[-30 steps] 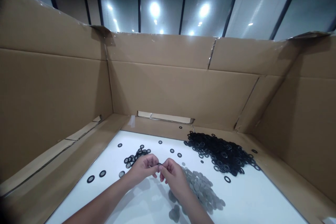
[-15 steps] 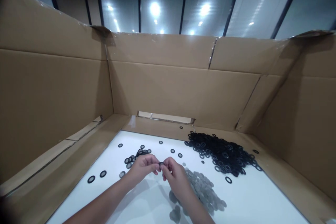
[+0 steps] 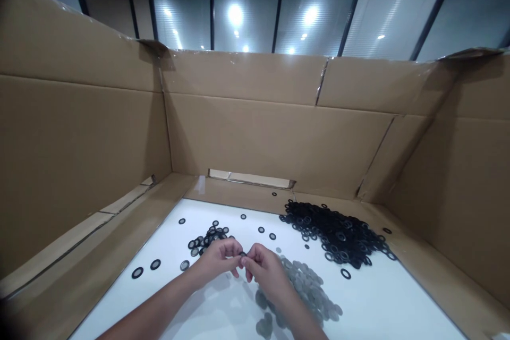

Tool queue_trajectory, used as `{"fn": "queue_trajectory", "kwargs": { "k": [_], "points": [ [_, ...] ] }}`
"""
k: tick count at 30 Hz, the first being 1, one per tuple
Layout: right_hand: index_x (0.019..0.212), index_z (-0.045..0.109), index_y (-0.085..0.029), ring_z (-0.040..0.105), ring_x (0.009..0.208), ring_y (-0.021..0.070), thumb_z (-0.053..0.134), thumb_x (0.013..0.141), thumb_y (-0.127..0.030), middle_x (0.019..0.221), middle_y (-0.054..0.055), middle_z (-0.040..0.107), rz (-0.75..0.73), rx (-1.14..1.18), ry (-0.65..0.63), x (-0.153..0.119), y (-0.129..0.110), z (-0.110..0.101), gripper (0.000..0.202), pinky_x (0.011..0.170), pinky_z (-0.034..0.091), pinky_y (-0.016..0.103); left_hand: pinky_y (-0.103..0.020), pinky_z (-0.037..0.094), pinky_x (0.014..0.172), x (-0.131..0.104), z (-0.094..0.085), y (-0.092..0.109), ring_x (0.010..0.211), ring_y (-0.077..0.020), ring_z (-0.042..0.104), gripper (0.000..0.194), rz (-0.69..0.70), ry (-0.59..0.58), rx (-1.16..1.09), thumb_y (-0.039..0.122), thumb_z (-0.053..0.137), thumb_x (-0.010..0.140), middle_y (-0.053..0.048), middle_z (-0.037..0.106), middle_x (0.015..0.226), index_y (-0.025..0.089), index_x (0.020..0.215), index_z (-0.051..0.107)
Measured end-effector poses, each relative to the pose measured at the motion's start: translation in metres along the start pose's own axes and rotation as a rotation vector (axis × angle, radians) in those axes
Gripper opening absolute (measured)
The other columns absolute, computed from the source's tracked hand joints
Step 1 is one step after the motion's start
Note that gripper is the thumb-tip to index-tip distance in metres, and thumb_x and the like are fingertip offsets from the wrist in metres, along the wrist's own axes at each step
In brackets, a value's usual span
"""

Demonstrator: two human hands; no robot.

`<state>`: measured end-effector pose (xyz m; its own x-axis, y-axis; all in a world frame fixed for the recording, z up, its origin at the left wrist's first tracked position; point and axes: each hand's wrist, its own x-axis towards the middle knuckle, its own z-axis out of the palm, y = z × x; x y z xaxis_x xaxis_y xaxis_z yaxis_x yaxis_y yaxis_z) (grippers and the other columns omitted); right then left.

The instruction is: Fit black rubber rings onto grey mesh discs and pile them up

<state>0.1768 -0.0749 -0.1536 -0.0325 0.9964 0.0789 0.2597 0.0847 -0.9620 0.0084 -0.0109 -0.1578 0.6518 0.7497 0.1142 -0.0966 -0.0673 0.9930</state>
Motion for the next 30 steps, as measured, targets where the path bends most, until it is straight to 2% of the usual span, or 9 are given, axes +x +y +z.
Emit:
{"fn": "queue_trajectory", "kwargs": {
  "k": [7, 16, 22, 30],
  "points": [
    [0.069, 0.05, -0.021, 0.05, 0.045, 0.0108, 0.06, 0.084, -0.044, 0.051, -0.004, 0.058, 0.01, 0.069, 0.003, 0.0, -0.005, 0.002, 0.029, 0.048, 0.035, 0.022, -0.03, 0.058, 0.058, -0.001, 0.002, 0.002, 0.069, -0.0159, 0.062, 0.039, -0.035, -0.04, -0.148, 0.046, 0.078, 0.071, 0.001, 0.056, 0.069, 0.013, 0.08, 0.058],
    [0.069, 0.049, -0.022, 0.053, 0.046, 0.0117, 0.056, 0.085, -0.047, 0.051, -0.003, 0.059, 0.009, 0.08, 0.033, 0.004, 0.007, 0.005, 0.03, 0.05, 0.04, 0.023, -0.032, 0.059, 0.064, -0.004, -0.001, 0.012, 0.07, -0.015, 0.062, 0.036, -0.047, -0.028, 0.047, 0.046, 0.072, 0.076, -0.001, 0.06, 0.072, 0.013, 0.078, 0.06],
    [0.069, 0.047, -0.022, 0.055, 0.047, 0.0121, 0.055, 0.086, -0.051, 0.052, -0.003, 0.059, 0.001, 0.124, 0.048, 0.003, 0.004, 0.006, 0.034, 0.049, 0.039, 0.023, -0.031, 0.059, 0.064, -0.004, 0.0, 0.01, 0.077, -0.0182, 0.065, 0.031, -0.014, 0.01, 0.095, 0.044, 0.067, 0.08, 0.0, 0.055, 0.074, 0.015, 0.079, 0.058],
    [0.069, 0.045, -0.023, 0.056, 0.05, 0.0131, 0.054, 0.089, -0.049, 0.052, -0.004, 0.057, -0.02, 0.126, 0.07, 0.002, 0.001, 0.007, 0.034, 0.051, 0.039, 0.025, -0.031, 0.057, 0.067, -0.001, -0.001, 0.006, 0.074, -0.016, 0.063, 0.024, 0.049, 0.055, 0.164, 0.038, 0.062, 0.084, 0.0, 0.053, 0.075, 0.015, 0.078, 0.056]
  ]
}}
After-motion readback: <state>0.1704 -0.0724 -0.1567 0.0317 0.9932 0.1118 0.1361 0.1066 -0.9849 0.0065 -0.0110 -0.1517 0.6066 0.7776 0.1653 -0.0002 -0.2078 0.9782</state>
